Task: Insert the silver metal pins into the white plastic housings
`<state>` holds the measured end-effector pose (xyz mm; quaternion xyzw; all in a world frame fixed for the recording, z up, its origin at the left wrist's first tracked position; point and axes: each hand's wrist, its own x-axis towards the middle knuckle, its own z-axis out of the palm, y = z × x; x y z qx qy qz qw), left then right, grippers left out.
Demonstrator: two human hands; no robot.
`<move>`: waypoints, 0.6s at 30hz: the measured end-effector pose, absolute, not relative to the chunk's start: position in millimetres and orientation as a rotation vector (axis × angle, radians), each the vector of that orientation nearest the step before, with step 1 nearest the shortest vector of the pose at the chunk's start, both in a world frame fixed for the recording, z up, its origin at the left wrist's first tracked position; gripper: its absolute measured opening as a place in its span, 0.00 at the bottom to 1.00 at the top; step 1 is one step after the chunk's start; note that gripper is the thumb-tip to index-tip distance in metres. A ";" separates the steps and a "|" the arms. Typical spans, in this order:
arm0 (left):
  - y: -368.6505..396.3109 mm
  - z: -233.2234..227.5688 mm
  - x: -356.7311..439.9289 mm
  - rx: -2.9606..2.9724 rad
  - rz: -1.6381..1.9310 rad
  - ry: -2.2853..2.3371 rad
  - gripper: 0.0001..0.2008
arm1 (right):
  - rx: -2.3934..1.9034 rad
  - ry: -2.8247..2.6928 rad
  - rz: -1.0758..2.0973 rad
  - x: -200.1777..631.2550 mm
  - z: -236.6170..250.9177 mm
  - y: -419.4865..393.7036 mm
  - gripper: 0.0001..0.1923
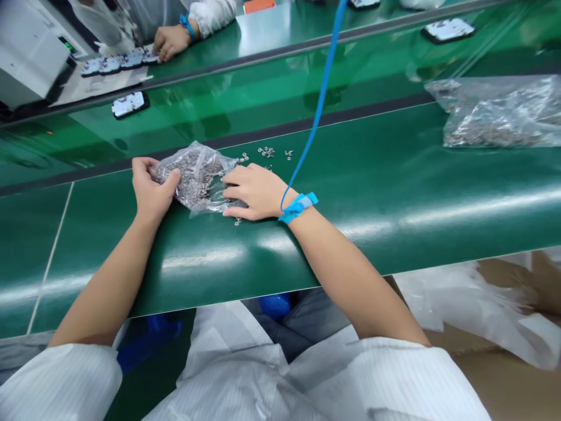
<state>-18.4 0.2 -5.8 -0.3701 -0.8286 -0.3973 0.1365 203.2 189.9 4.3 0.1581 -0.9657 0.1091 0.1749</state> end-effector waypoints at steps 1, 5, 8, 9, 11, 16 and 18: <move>0.3 -6.1 -18.8 -1.071 -1.154 -2.401 0.19 | 0.414 -2.726 0.303 204.8 5.7 190.4 0.26; 0.6 -6.5 -19.8 -1.084 -1.171 -2.402 0.19 | 0.413 -2.667 0.263 198.6 4.9 182.2 0.28; 1.1 -4.7 -19.1 -1.073 -1.207 -2.389 0.19 | 0.459 -2.715 0.251 193.9 -2.1 182.0 0.32; 1.3 -3.8 -18.8 -1.068 -1.217 -2.388 0.19 | 0.460 -2.741 0.259 194.8 -4.2 184.6 0.33; 1.4 -2.1 -18.4 -1.069 -1.228 -2.394 0.19 | 0.457 -2.780 0.279 199.5 -6.2 191.4 0.34; -0.6 -0.8 -20.2 -1.052 -1.254 -2.417 0.19 | 0.530 -2.747 0.303 211.5 0.6 198.5 0.28; -1.6 -0.2 -21.1 -1.011 -1.245 -2.421 0.19 | 0.548 -2.739 0.324 214.1 3.6 198.3 0.24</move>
